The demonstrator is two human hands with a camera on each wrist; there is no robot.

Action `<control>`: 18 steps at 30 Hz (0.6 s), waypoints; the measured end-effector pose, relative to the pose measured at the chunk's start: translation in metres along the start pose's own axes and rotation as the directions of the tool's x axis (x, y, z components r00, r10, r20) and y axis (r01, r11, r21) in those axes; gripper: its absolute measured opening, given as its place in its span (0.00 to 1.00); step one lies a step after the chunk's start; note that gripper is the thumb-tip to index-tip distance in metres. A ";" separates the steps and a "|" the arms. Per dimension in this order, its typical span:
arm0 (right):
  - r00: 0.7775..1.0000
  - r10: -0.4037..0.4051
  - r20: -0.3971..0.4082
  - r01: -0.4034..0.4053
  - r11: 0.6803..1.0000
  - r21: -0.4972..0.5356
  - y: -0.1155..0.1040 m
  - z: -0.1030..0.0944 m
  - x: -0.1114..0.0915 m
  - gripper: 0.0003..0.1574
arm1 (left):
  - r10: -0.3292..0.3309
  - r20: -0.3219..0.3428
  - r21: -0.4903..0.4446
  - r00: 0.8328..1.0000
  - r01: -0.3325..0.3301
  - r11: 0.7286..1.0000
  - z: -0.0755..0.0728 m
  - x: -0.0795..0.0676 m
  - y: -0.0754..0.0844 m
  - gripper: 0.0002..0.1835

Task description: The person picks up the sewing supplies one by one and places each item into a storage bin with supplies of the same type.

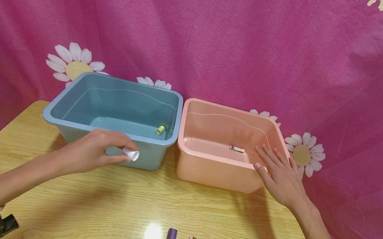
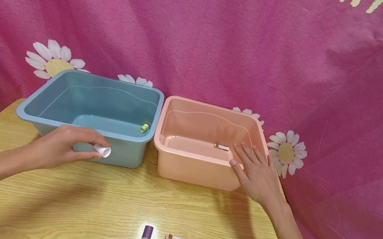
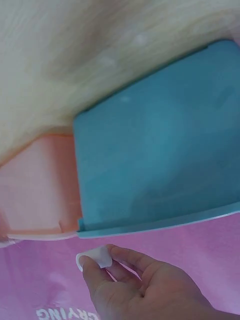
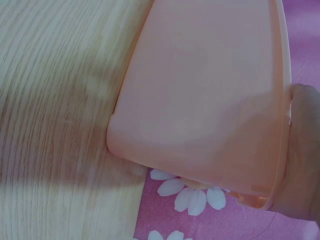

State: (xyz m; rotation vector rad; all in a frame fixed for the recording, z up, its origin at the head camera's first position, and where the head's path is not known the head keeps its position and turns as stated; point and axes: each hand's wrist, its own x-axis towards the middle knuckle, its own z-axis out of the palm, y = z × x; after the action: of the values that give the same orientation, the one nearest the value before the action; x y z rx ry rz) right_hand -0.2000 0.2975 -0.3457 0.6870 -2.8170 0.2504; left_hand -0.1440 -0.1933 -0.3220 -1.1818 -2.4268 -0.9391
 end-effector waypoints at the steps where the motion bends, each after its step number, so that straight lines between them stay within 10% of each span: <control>1: 1.000 0.000 -0.001 0.000 1.000 0.000 0.000 0.000 0.000 0.34 | -0.029 0.000 -0.009 1.000 0.029 1.000 -0.003 0.001 0.000 0.18; 10: 1.000 0.008 -0.002 -0.008 1.000 0.003 -0.001 0.000 0.000 0.34 | -0.202 -0.027 -0.065 0.979 0.200 0.978 -0.020 0.015 -0.008 0.15; 18: 1.000 0.005 -0.004 -0.005 1.000 0.006 -0.001 0.001 0.000 0.34 | -0.407 0.069 -0.198 0.911 0.413 0.889 -0.032 0.026 -0.019 0.13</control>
State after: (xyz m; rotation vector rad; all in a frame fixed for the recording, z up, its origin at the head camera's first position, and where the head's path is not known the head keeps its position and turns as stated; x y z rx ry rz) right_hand -0.1999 0.2965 -0.3462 0.6800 -2.8152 0.2610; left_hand -0.1762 -0.2075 -0.2933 -0.7451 -2.7108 -1.3336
